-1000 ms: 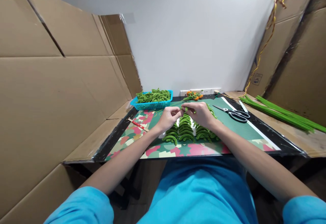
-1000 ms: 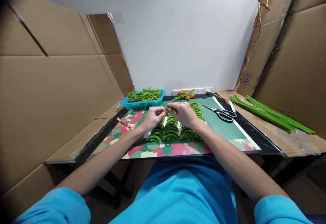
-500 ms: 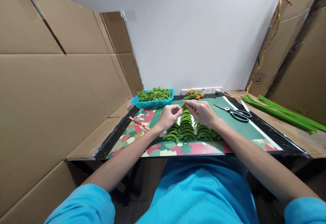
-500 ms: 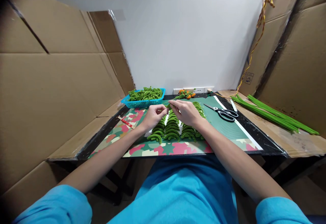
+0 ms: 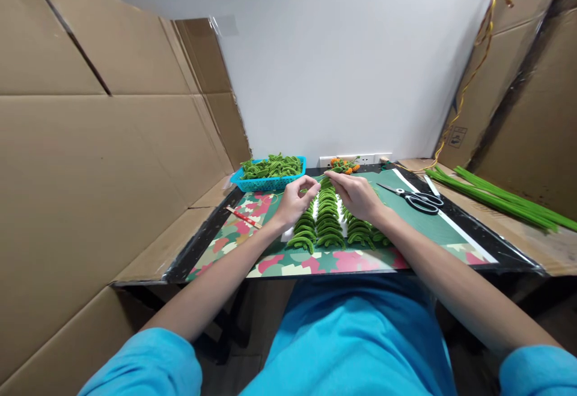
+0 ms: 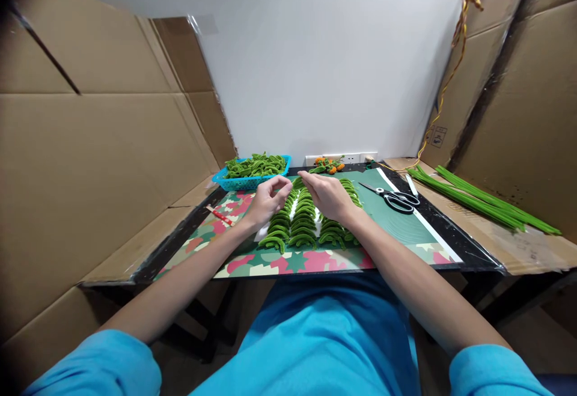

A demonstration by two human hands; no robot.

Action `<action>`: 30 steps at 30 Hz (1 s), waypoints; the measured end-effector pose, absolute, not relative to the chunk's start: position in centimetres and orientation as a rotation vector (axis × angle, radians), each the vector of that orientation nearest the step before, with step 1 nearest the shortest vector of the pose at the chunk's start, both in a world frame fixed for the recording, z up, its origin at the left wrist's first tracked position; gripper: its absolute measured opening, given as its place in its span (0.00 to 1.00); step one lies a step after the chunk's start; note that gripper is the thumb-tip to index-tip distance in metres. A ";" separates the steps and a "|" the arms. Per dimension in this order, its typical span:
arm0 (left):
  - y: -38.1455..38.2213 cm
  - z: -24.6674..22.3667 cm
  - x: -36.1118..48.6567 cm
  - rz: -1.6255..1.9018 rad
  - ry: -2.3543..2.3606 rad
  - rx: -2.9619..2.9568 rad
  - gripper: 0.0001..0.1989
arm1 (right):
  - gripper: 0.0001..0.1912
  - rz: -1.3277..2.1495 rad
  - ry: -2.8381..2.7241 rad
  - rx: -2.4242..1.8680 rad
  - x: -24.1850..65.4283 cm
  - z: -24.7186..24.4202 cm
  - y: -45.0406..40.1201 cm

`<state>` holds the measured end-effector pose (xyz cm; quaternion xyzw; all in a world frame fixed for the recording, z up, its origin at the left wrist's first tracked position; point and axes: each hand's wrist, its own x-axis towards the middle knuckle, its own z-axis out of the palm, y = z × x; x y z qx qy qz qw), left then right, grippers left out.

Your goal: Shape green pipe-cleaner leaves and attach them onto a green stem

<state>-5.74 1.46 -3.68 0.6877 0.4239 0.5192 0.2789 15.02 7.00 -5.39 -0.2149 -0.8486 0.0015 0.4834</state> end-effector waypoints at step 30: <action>7.2 -4.7 -13.3 1.373 2.066 2.144 0.12 | 0.18 -0.173 -2.239 -0.738 14.9 -4.6 6.4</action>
